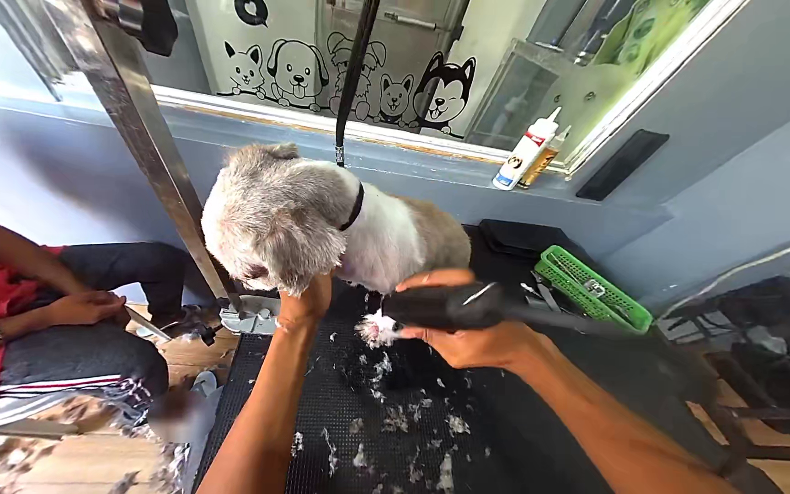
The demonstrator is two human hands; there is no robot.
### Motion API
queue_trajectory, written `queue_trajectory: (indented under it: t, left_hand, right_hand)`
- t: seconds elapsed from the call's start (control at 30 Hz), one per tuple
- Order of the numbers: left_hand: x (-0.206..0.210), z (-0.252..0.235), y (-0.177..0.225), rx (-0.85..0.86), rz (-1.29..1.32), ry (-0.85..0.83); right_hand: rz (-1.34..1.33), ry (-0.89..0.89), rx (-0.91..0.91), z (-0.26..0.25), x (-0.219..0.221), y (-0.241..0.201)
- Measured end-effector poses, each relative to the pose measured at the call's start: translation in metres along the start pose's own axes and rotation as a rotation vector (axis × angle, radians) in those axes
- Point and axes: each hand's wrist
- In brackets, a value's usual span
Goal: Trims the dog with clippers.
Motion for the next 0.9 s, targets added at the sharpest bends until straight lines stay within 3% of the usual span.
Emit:
queue_trajectory:
  t: [0.1, 0.2, 0.47, 0.67, 0.77, 0.9]
  left_hand:
    - [0.000, -0.001, -0.004, 0.024, -0.005, 0.007]
    - [-0.002, -0.001, -0.003, 0.010, 0.003, -0.029]
    - [-0.013, 0.004, -0.003, 0.046, 0.017, -0.056]
    - [-0.003, -0.002, 0.006, 0.004, 0.009, 0.000]
    - [0.001, 0.012, 0.000, -0.138, -0.187, 0.039]
    - [-0.009, 0.048, -0.038, -0.518, -0.453, -0.167]
  right_hand:
    - [-0.010, 0.281, -0.153, -0.046, -0.019, -0.021]
    - [0.070, 0.370, -0.219, -0.081, -0.029, -0.023]
    - [0.017, 0.214, -0.122, -0.046, 0.009, 0.002]
    - [0.248, 0.053, -0.082, -0.009, 0.054, 0.018]
    - [-0.064, 0.142, 0.108, 0.019, 0.074, 0.021]
    - [-0.528, 0.504, 0.283, 0.048, 0.085, -0.002]
Point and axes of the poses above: each hand's wrist, its own z-axis away from the middle knuckle, its own x-axis out of the palm, y = z × x, and after that the axes turned 11 degrees about -y, right-handed
